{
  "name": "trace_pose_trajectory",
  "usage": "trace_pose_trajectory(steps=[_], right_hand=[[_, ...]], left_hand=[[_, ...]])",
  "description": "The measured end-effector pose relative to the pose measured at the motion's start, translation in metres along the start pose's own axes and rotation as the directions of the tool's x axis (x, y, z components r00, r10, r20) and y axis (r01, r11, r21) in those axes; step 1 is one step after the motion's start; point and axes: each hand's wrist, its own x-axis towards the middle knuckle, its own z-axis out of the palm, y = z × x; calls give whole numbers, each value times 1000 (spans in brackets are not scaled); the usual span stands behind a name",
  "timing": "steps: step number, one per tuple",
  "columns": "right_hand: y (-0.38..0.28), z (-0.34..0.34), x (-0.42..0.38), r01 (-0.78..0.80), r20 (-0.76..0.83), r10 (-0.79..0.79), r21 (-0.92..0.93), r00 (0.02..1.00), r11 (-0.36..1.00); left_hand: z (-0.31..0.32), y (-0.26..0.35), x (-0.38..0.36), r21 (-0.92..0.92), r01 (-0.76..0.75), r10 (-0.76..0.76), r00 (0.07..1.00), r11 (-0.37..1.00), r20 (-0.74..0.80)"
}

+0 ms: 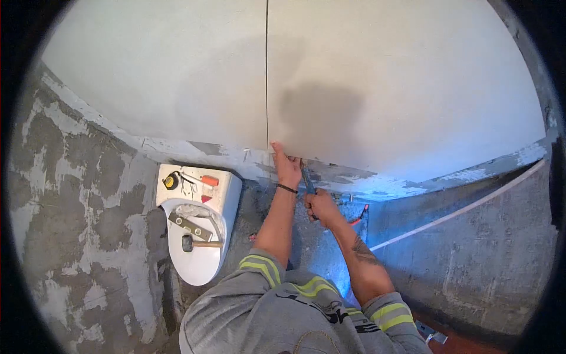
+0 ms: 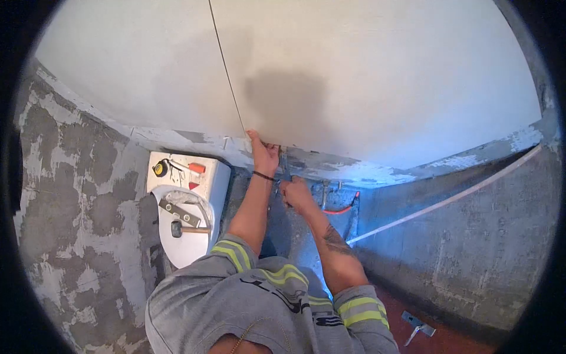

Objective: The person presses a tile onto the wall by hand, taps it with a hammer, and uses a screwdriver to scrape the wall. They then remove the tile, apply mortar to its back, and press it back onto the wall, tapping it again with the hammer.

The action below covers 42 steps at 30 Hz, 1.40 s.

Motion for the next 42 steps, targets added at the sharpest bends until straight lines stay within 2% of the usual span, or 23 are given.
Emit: trace_pose_trajectory(steps=[1, 2, 4, 5, 6, 7, 11, 14, 16, 20, 21, 22, 25, 27, 28, 29, 30, 32, 36, 38, 39, 41, 42], right_hand=[[-2, -1, 3, 258, 54, -252, -240, 966, 936], [0, 0, 0, 249, 43, -246, -236, 968, 939], [-50, 10, -22, -87, -84, 92, 68, 992, 994], [-38, 9, -17, -84, -86, 90, 65, 992, 994], [-14, 6, -5, 208, -72, -235, -270, 969, 940], [10, 6, 5, 450, 46, -515, -557, 856, 698], [53, 14, 30, 465, -53, -526, -399, 849, 791], [12, 12, 4, 341, -40, -360, -235, 932, 910], [-50, 14, -25, -84, -139, 99, 110, 985, 990], [-11, 16, -1, -49, -110, 71, 188, 991, 981], [26, 13, 20, 275, -123, -289, -120, 949, 954], [48, 10, 27, 541, -29, -602, -407, 798, 736], [24, 1, 14, 455, 19, -467, -264, 884, 850], [4, -3, 8, 577, 159, -683, -686, 713, 443], [-19, -2, 1, 316, -54, -365, -397, 929, 862], [-37, 4, -10, -75, -85, 76, 18, 993, 997], [-39, 1, -3, -43, -95, 44, 11, 994, 999], [-27, -6, 14, -280, 83, 274, 63, 958, 958], [5, -4, 26, -33, 146, 52, -133, 988, 991], [11, 6, 22, 153, 9, -152, -70, 988, 986], [9, 10, 13, 134, 39, -132, -73, 990, 988], [-19, 10, 1, -115, -54, 124, 153, 991, 982], [-2, 8, 10, -122, -43, 129, 149, 991, 981]], left_hand=[[2, -1, 6, 3, 5, -5, 1000, 1000, 7], [-3, -1, 6, 30, 1, -2, 999, 1000, 40], [-10, 1, 3, 53, -6, 2, 998, 999, 70], [-8, 1, 3, 38, 1, -3, 998, 999, 68], [-6, 0, 2, 24, 8, -10, 998, 1000, 68], [-5, -1, 1, 22, 10, -11, 997, 1000, 72], [-8, -2, 4, 5, 2, -2, 999, 1000, 45], [-6, -2, 1, 4, 5, -5, 999, 1000, 41], [-7, -3, 1, 5, 12, -12, 999, 1000, 38], [-7, -1, 9, 36, 12, -15, 996, 999, 89], [-6, -3, 4, 34, 23, -25, 998, 999, 51], [-5, -4, -1, 35, 31, -32, 998, 999, 52], [-6, 1, -5, 0, 12, -12, 1000, 1000, -7], [-8, 2, -2, 10, -8, 7, 992, 1000, 125], [-6, 0, 2, 8, -40, 38, 989, 999, 145], [-11, -1, 3, 13, -67, 64, 987, 998, 150], [-12, -2, 6, 0, -75, 74, 981, 997, 179], [-16, -3, 9, 36, -46, 44, 998, 998, 51], [-24, -5, 16, -114, 51, -37, 992, 992, 122], [-39, -11, 28, -165, 11, 69, 880, 986, 471], [-33, -7, 17, -168, -8, 82, 894, 986, 441], [7, 5, -5, -35, -35, 35, 999, 999, 5], [-3, 4, 0, -36, -42, 42, 999, 998, -6]])
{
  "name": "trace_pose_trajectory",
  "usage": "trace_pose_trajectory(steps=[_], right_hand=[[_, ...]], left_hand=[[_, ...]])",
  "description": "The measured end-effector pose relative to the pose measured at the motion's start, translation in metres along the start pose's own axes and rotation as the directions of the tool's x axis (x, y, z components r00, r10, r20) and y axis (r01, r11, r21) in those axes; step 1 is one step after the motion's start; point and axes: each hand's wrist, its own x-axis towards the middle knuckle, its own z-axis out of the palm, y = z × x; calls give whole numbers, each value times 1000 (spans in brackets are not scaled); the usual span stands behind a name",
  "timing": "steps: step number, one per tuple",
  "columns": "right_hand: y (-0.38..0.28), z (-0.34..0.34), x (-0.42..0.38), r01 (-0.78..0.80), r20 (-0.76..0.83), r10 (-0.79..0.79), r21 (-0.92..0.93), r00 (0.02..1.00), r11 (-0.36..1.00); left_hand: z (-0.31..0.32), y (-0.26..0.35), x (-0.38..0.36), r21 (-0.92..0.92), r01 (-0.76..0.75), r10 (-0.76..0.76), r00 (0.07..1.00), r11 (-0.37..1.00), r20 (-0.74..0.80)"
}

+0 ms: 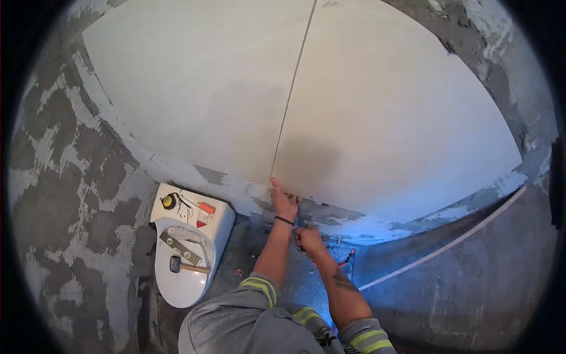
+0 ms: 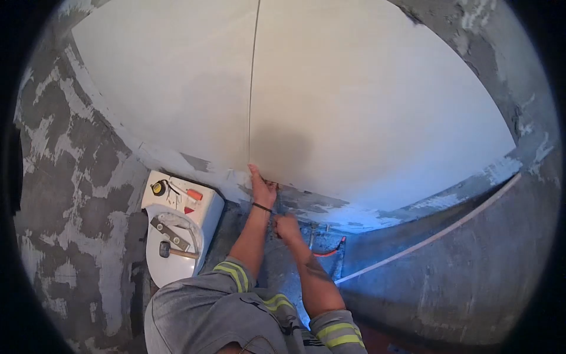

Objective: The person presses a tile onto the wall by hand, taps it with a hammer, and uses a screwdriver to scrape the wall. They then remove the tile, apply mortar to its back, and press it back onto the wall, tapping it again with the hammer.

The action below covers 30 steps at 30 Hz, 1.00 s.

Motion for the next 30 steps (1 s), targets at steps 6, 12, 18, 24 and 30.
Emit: trace_pose_trajectory(steps=[6, 12, 18, 24, 30], right_hand=[[10, -7, 2, 527, 155, -508, -360, 847, 770], [37, -19, 25, 530, 209, -487, -297, 848, 794], [-12, -7, -23, 204, 49, -198, -209, 979, 956], [53, -10, 20, 412, 117, -395, -301, 911, 860], [-72, -23, -31, -239, 283, 223, 21, 933, 971]], left_hand=[[-4, 0, 3, 35, 60, -58, 998, 998, -39], [-13, -7, 12, 36, 88, -88, 996, 995, -20], [-9, -7, -2, 34, 33, -35, 998, 999, 53], [-43, -16, 22, 35, 113, -112, 993, 993, -42], [5, 5, -12, 38, 53, -51, 996, 998, -71]])
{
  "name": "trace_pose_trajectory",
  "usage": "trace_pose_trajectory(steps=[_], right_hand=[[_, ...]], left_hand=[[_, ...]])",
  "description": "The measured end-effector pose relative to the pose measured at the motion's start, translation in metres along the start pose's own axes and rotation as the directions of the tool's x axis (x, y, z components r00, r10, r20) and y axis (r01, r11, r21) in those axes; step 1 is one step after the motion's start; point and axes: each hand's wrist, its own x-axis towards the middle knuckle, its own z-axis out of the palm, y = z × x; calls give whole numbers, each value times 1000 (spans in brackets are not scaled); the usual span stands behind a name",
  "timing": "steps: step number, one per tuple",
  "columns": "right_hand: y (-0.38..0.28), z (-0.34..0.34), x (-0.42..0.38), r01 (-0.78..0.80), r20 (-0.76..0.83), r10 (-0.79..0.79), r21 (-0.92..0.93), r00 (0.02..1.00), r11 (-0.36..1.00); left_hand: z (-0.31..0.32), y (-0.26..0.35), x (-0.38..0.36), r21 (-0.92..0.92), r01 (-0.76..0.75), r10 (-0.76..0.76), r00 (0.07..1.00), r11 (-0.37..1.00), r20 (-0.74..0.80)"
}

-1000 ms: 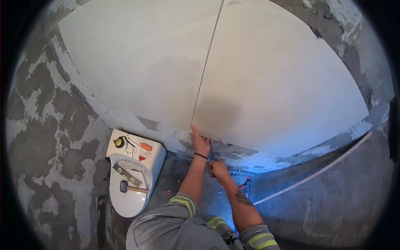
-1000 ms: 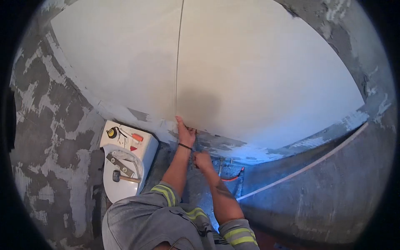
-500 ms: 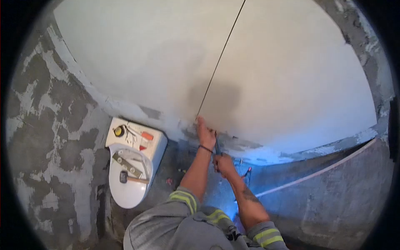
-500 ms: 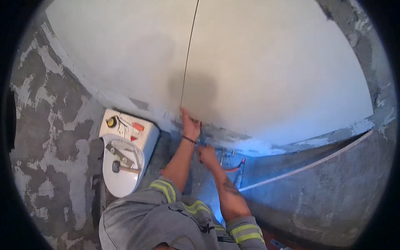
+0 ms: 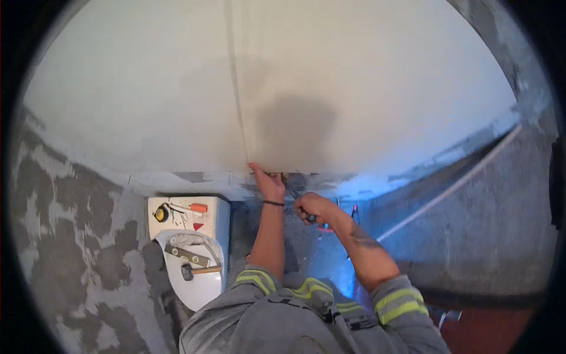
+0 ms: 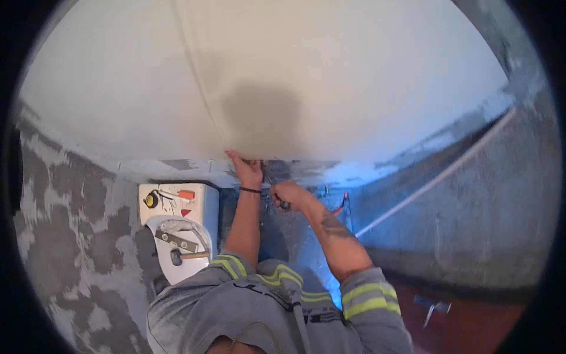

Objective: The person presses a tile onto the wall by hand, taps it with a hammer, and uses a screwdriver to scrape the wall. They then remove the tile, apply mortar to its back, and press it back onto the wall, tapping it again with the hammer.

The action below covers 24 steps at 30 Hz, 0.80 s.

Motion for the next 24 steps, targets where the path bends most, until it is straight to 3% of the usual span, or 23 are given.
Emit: trace_pose_trajectory(steps=[2, 3, 4, 5, 6, 7, 8, 12, 13, 14, 15, 16, 17, 18, 20, 22, 23, 24], right_hand=[[5, -3, 7, 16, -128, -46, -228, 991, 974], [17, -3, 22, 31, -154, -61, -196, 986, 980], [34, -4, 48, 247, -20, -355, -683, 935, 688], [45, -1, 62, 346, 234, -499, -927, 834, 145], [41, 11, 47, 337, 205, -505, -923, 838, 186], [19, 16, 18, 222, -53, -312, -593, 949, 774], [4, 17, 1, -1, -133, 2, 8, 991, 1000], [15, -1, 23, -74, -70, 80, 77, 994, 994], [25, 7, 51, 86, -76, -107, -232, 991, 969], [33, 10, 64, 223, -24, -273, -512, 962, 830], [31, 1, 54, 224, -36, -278, -494, 960, 840], [24, -11, 39, 63, 20, -61, -183, 998, 981], [19, -22, 28, -138, 146, 120, 126, 982, 982], [24, -32, 27, -121, 129, 104, 132, 986, 984], [69, -39, 46, 113, 196, -51, -321, 979, 940], [147, -79, 80, 444, 403, -305, -317, 863, 838], [154, -94, 49, 172, 190, -150, -105, 970, 979], [161, -110, 18, -79, 26, 75, 173, 997, 982]], left_hand=[[-2, -5, 14, 10, 32, -33, 996, 999, 85], [-7, -8, 21, 36, 58, -62, 992, 998, 111], [-15, -9, 27, 41, 32, -41, 973, 999, 227], [-20, -8, 30, 42, 7, -21, 944, 999, 329], [-20, -4, 24, 79, 31, -56, 943, 996, 328], [-8, -4, 16, 64, 42, -57, 968, 997, 244], [1, -4, 10, 47, 47, -54, 985, 998, 162], [10, -3, -3, 70, 27, -41, 976, 997, 214], [18, -5, -8, 63, 5, -18, 978, 998, 207], [21, -4, -11, 65, -20, 7, 981, 998, 195], [13, -4, -3, 85, -9, -8, 979, 996, 202], [2, -6, 10, 76, 2, -19, 975, 997, 221], [-1, -6, 18, 62, 13, -28, 969, 998, 245], [8, -9, 15, 61, 24, -40, 963, 998, 265], [10, -6, 0, 138, 5, -29, 984, 990, 178], [-7, -2, 22, 147, -7, -23, 980, 989, 199], [-11, -7, 30, 146, -28, -4, 977, 989, 215], [-5, -11, 25, 147, -30, -3, 976, 989, 218]])
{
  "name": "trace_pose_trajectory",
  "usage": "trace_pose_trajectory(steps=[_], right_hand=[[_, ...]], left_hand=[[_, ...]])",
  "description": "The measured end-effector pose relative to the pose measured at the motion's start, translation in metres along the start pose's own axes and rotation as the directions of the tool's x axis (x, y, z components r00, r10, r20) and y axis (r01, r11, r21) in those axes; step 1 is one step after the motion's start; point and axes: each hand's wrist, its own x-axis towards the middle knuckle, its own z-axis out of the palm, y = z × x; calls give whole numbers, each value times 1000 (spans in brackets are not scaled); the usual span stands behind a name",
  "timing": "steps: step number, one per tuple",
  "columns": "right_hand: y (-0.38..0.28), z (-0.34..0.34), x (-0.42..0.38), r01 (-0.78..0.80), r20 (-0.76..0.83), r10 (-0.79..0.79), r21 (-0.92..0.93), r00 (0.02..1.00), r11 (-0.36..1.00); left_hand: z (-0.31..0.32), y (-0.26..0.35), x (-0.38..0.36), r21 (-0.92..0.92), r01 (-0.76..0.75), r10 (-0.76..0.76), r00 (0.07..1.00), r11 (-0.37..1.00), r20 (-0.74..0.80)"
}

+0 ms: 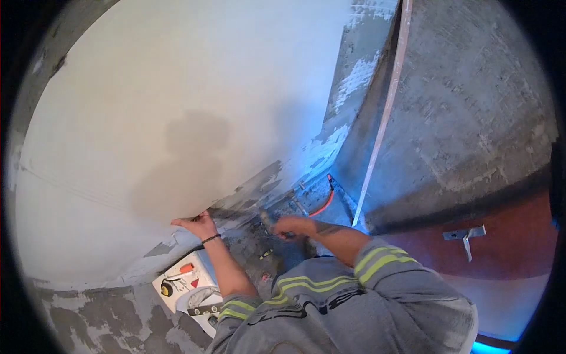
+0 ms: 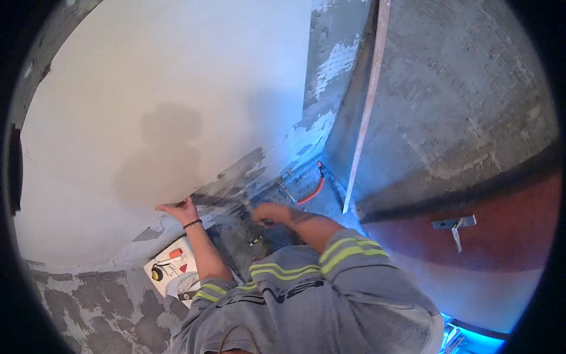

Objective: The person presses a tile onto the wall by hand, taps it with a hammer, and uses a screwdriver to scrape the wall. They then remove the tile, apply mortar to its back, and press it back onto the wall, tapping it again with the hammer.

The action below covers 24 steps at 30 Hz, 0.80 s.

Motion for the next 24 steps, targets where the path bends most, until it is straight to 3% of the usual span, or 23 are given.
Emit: trace_pose_trajectory(steps=[1, 2, 4, 6, 7, 8, 9, 10, 11, 12, 14, 16, 18, 20, 21, 23, 24], right_hand=[[11, -30, -3, 135, -13, -167, -530, 986, 837], [19, -61, -2, 195, 65, -313, -894, 948, 403], [19, -98, -33, 68, -45, -634, -986, 772, 153], [-6, -148, -40, 51, -64, -506, -976, 860, 210], [-22, -147, -64, 111, -369, -399, -602, 839, 790], [-41, -142, -90, 183, -529, -124, 60, 840, 981], [-46, -162, -83, 189, -532, -122, 74, 838, 979], [-50, -188, -68, 158, -392, -272, -298, 879, 941], [-54, -204, -59, 156, -201, -355, -632, 913, 759], [-63, -202, -69, 155, -203, -356, -631, 912, 760], [-92, -183, -112, 155, -327, -233, -248, 916, 956], [-106, -175, -131, 134, -368, -195, -184, 909, 974], [-116, -169, -149, 112, -408, -153, -124, 900, 986], [-117, -169, -162, 22, -393, -200, -413, 897, 910], [-112, -176, -153, 19, -393, -196, -411, 898, 912], [-94, -202, -118, 58, -190, -319, -774, 929, 631], [-84, -207, -112, 57, -187, -316, -777, 930, 626]], left_hand=[[10, 1, -9, -6, -28, 28, 999, 1000, -35], [17, 0, -15, -9, -57, 56, 996, 998, -70], [17, -3, -15, 22, -59, 60, 996, 998, -73], [20, -4, -17, 49, -53, 56, 996, 997, -63], [23, -6, -19, 59, -70, 72, 997, 996, -37], [25, -5, -20, 68, -86, 86, 996, 994, -10], [17, -4, -11, 58, -72, 72, 997, 996, 2], [7, -3, -2, 64, -68, 67, 998, 996, 8], [-2, -2, 7, 77, -69, 68, 997, 995, 22], [-6, -3, 11, 86, -71, 69, 997, 994, 35], [0, -4, 4, 90, -65, 61, 997, 994, 38], [7, -4, -2, 99, -55, 51, 998, 994, 41], [14, -7, -5, 87, -88, 95, 992, 992, -81], [8, -5, -3, 101, -88, 95, 993, 991, -69], [7, -4, -1, 123, -90, 97, 994, 988, -49], [8, -5, -6, 135, -85, 94, 993, 987, -66], [13, -6, -8, 142, -87, 99, 992, 986, -79]])
